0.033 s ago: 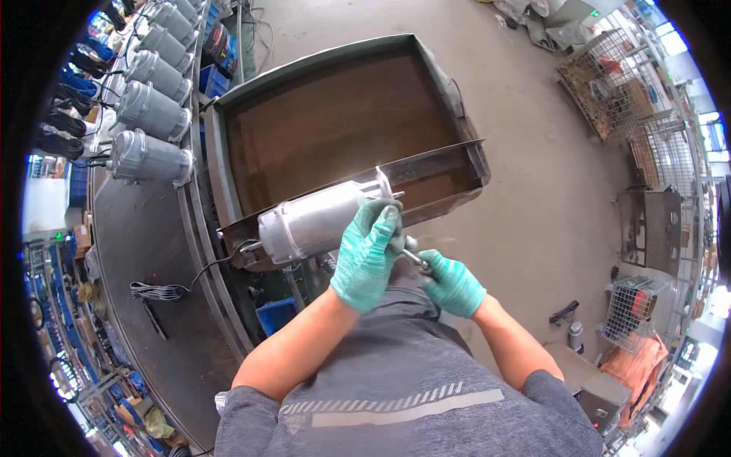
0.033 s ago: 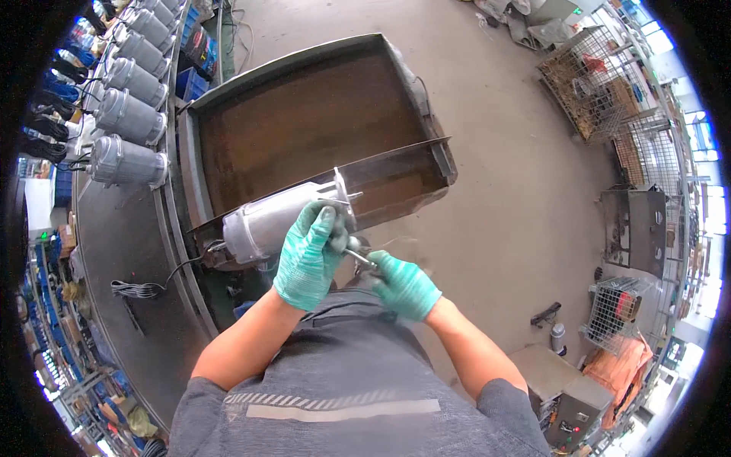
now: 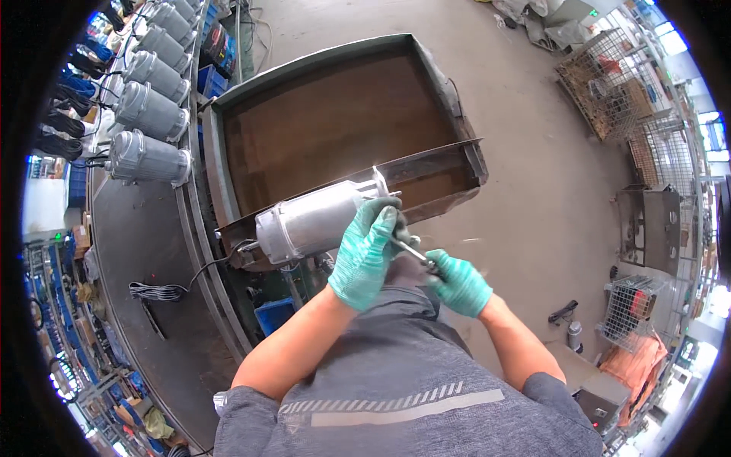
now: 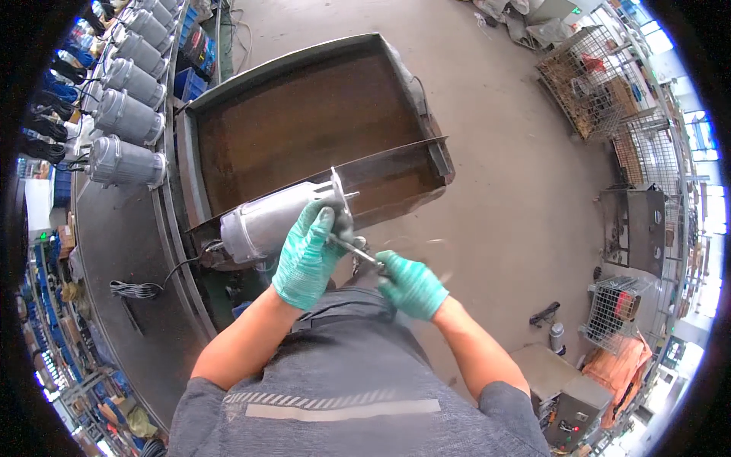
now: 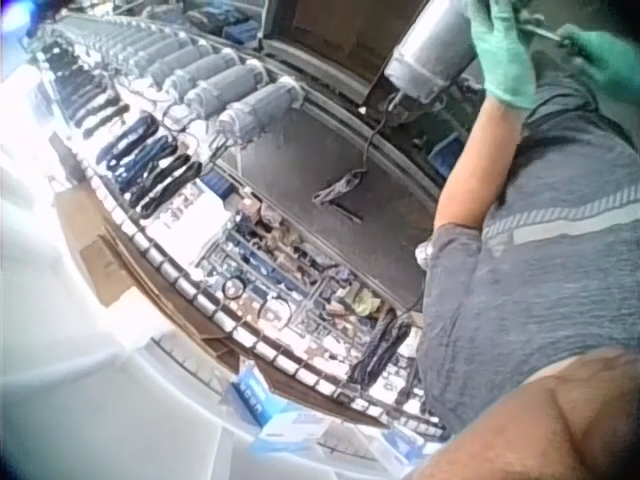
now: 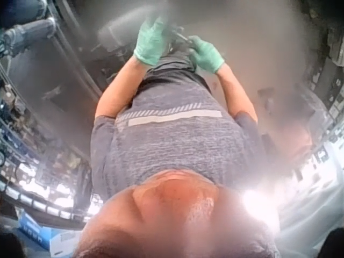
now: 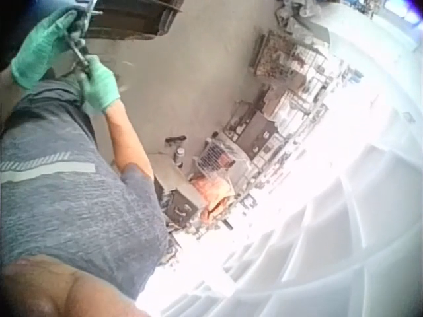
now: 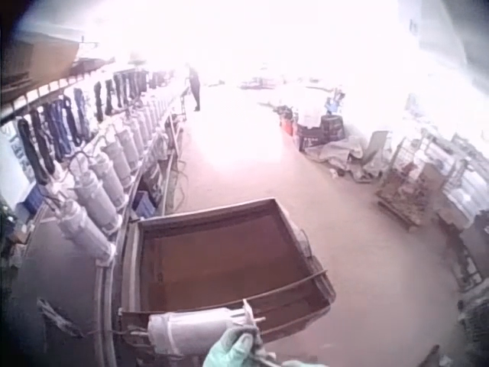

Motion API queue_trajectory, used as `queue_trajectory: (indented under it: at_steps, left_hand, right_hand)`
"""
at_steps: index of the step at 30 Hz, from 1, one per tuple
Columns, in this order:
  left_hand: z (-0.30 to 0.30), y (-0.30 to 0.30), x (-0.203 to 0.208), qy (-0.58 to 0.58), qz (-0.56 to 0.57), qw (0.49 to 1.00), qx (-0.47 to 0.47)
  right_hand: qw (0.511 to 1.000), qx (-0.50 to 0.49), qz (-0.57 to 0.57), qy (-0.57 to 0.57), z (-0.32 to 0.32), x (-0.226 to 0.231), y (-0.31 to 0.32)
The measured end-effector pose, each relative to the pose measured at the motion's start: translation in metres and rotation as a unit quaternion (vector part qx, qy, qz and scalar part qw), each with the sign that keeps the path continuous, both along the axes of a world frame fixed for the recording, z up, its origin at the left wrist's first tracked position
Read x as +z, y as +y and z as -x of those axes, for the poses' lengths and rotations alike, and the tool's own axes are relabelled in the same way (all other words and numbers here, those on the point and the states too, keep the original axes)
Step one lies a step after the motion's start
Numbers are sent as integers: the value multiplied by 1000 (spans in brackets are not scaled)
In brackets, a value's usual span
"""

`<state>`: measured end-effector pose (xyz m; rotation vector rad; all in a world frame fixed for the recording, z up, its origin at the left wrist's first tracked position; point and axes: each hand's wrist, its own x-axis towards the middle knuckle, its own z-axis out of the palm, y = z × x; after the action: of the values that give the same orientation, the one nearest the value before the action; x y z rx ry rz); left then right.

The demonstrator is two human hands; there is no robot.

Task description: The person submerses a metal pump housing into a tank of water using their hands, lifts it out, and then carries a coiled black cable to a row of pumps on a long table.

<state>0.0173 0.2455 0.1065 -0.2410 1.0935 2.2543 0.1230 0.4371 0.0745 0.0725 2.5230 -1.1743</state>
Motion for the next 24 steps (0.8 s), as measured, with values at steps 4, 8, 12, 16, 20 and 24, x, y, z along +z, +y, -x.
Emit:
queue_trajectory:
  at_steps: [4,8,12,16,20,24]
  left_hand:
    - [0,-32,-20,184,175,964,-79]
    - [1,-89,-29,203,355,913,11]
    - [-13,-160,-61,123,398,899,137]
    - [-38,-242,-90,69,469,859,193]
    - [-47,-300,-103,115,651,725,193]
    - [-28,-340,-114,115,739,646,156]
  right_hand:
    - [982,-76,-143,97,-21,-10,88]
    - [958,-199,-208,11,0,-25,166]
    - [968,-206,-138,-33,43,-88,194]
    - [968,-213,-134,-18,75,-162,200]
    - [954,-280,-85,-65,88,-172,186]
    - [942,-216,-213,140,87,-165,180]
